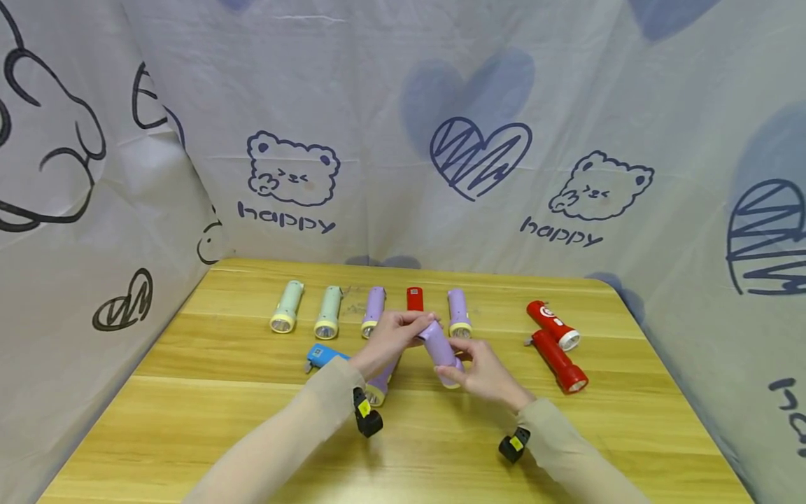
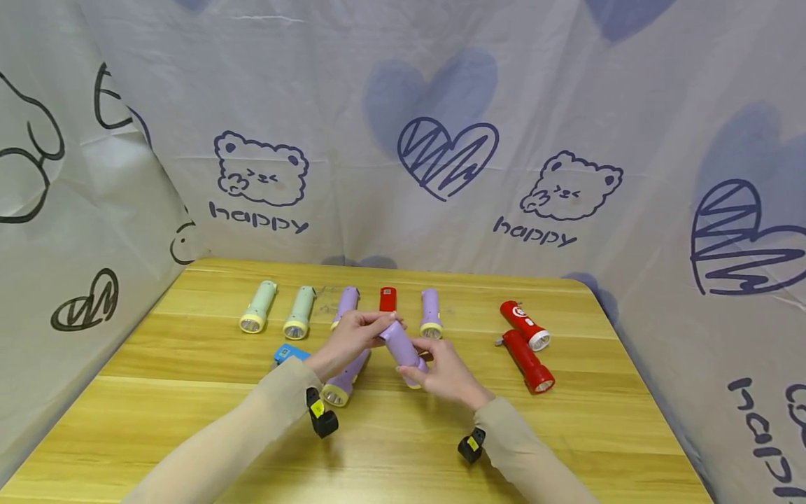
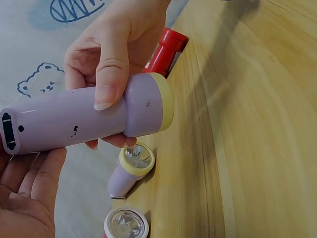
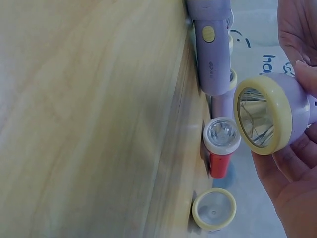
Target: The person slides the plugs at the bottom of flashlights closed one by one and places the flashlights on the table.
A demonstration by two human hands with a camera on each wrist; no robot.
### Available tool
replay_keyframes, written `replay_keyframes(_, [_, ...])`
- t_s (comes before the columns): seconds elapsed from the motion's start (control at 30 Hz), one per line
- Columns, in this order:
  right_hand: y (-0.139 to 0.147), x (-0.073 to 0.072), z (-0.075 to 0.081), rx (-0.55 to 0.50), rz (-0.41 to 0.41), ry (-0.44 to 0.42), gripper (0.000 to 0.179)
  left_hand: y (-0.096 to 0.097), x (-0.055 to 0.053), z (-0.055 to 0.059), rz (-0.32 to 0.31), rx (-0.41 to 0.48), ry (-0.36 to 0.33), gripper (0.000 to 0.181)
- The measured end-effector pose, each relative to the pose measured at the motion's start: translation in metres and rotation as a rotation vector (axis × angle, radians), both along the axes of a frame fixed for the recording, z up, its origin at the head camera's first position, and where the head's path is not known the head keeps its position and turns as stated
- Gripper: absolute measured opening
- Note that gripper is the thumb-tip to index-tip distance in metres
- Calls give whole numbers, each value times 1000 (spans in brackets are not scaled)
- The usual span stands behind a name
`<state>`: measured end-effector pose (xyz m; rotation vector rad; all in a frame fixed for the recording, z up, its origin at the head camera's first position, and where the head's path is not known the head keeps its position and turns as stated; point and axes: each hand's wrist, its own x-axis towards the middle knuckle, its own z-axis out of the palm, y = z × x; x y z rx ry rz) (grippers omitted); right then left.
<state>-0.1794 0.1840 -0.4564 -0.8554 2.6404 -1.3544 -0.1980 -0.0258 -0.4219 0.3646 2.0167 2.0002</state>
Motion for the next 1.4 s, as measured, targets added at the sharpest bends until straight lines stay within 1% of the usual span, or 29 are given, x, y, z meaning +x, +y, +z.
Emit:
replay_keyframes(0.1, [0, 0, 1, 11, 4, 15, 42, 1, 0, 2, 6, -9, 8, 36])
replay_keyframes(0.33, [1, -1, 4, 79, 19, 113, 40, 2, -2, 3, 15, -42, 26, 36])
replay_keyframes(0.43, [2, -1, 6, 102, 22, 136, 39, 3, -2, 3, 13, -46, 32, 36])
replay_keyframes(0.57, [4, 0, 9, 104, 13, 143, 39, 6, -2, 5, 9, -49, 43, 36])
replay_keyframes(0.9, [10, 0, 13, 111, -25, 156, 35, 11, -2, 10, -1, -64, 132, 39])
replay_keyframes(1.13, [16, -5, 14, 111, -58, 189, 37, 10, -3, 12, 0, -84, 141, 40])
replay_keyframes(1.23, [19, -7, 16, 118, -68, 187, 37, 9, -3, 12, -5, -104, 153, 42])
replay_keyframes(1.3, [21, -9, 17, 123, -70, 185, 38, 9, -3, 12, -2, -138, 190, 41])
replay_keyframes(1.4, [24, -11, 19, 117, -71, 185, 40, 9, -4, 11, 6, -179, 217, 40])
